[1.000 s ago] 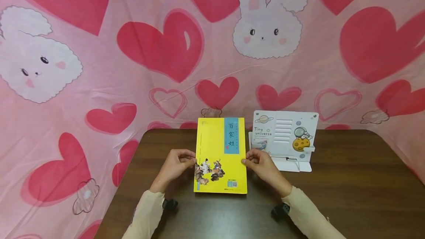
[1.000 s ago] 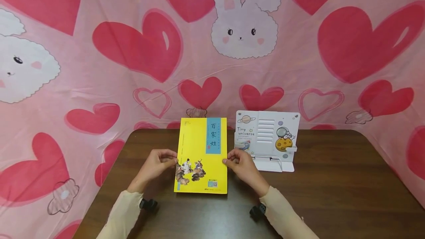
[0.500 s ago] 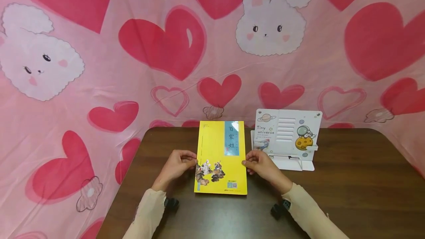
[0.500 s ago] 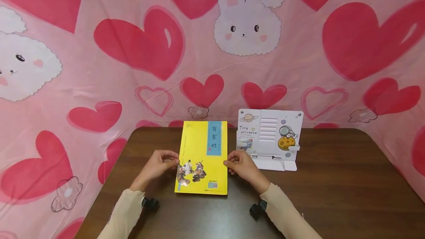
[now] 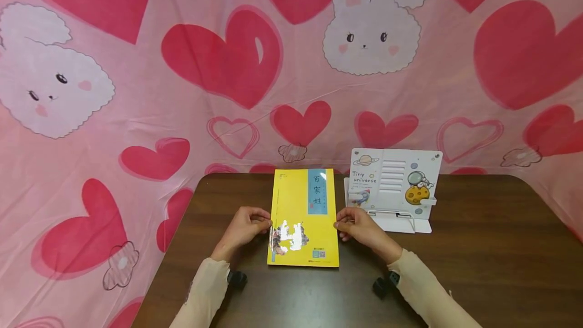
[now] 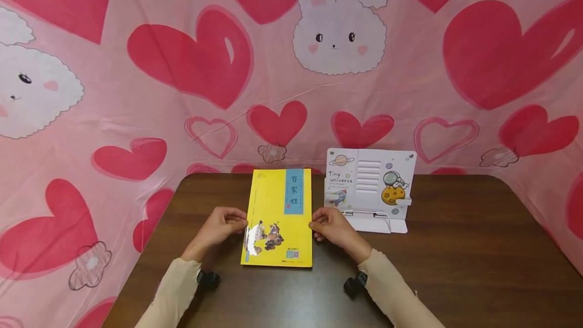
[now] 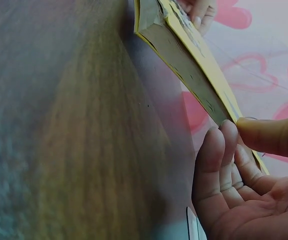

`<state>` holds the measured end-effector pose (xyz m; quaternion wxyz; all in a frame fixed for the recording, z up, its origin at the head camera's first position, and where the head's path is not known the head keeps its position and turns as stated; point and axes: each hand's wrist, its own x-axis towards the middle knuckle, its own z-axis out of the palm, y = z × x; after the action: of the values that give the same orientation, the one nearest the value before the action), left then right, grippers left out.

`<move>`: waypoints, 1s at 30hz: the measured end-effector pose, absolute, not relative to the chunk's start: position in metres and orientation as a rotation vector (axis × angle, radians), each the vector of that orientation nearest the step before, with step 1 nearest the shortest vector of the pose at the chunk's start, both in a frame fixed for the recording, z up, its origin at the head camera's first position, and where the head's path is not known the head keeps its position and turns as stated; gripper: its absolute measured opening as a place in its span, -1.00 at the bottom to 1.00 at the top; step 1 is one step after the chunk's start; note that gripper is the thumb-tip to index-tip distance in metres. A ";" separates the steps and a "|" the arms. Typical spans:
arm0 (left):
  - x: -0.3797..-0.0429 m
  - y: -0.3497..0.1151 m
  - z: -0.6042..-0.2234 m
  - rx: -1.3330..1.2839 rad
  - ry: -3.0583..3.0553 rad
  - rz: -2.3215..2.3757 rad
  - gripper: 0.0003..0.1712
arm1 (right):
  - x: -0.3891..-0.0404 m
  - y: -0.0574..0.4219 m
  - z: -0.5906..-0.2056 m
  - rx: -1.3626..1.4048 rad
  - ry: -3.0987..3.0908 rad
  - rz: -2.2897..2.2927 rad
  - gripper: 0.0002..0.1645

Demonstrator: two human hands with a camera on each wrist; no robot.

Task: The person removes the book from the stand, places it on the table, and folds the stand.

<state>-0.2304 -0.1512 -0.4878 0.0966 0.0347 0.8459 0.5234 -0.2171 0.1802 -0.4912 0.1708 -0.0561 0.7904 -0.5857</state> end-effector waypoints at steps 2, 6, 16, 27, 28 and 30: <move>-0.230 -0.152 -0.488 0.100 2.506 1.543 -0.78 | -0.217 0.180 -0.491 -0.172 2.226 -1.665 -0.71; -0.230 -0.154 -0.487 0.074 2.501 1.510 -0.78 | -0.217 0.179 -0.492 -0.188 2.201 -1.654 -0.71; -0.229 -0.159 -0.487 0.027 2.481 1.468 -0.81 | -0.218 0.175 -0.497 -0.253 2.153 -1.636 -0.70; -0.232 -0.164 -0.490 0.024 2.461 1.443 -0.81 | -0.215 0.174 -0.497 -0.345 2.142 -1.559 -0.70; -0.232 -0.164 -0.490 0.021 2.464 1.434 -0.82 | -0.215 0.173 -0.498 -0.345 2.144 -1.545 -0.69; -0.231 -0.165 -0.491 0.013 2.465 1.422 -0.82 | -0.215 0.173 -0.497 -0.338 2.143 -1.529 -0.68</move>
<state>-0.2311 -0.1646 -0.4910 0.1471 0.0044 0.8567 0.4943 -0.2146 0.1730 -0.4974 0.2411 -0.1235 0.7837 -0.5590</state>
